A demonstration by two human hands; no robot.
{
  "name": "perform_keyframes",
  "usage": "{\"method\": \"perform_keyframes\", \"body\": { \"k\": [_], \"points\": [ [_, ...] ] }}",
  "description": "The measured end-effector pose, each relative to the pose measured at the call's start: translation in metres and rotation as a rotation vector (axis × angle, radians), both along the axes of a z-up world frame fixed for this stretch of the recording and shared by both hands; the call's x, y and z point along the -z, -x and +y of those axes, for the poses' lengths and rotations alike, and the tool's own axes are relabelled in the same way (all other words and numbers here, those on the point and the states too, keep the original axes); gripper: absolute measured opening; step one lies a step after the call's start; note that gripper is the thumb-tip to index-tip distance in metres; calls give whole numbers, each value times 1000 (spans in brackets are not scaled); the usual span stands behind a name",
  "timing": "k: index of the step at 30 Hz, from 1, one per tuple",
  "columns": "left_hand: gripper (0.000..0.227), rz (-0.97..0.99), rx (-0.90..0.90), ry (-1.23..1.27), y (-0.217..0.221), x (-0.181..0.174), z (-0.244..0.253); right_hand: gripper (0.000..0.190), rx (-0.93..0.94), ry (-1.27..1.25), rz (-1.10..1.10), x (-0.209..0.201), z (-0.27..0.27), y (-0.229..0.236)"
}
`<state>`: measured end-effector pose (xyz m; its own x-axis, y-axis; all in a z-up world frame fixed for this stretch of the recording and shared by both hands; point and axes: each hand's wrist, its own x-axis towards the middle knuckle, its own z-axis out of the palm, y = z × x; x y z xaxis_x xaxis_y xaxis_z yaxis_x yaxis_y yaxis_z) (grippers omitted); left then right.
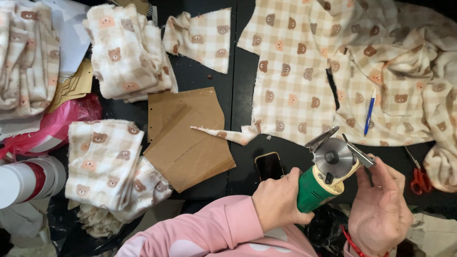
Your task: The person places a cardboard pattern on a piece of bear-patterned fabric and traces the outline with a blue pen. They then use a green electric rotary cutter to cut the fabric along the marked lines, separating the patterned piece from the main sheet.
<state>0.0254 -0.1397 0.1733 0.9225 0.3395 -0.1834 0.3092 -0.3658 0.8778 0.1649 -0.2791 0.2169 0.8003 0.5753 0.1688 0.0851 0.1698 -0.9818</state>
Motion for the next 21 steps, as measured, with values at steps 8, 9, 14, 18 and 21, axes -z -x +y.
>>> {"method": "perform_keyframes", "body": {
  "k": [8, 9, 14, 18, 21],
  "points": [
    [78, 0, 13, 28, 0, -1, 3, 52, -5, -5, 1, 1, -1, -2],
    [79, 17, 19, 38, 0, -1, 4, 50, -1, -3, -11, 1, -1, -3],
    [79, 12, 25, 34, 0, 1, 3, 45, 42, 1, -4, 3, -4, -10],
    [78, 17, 28, 19, -1, 2, 1, 41, 50, -13, -9, 7, -7, -10],
    [76, 14, 32, 1, -1, 1, 0, 40, 32, -17, -17, 6, -7, -9]
  ]
}}
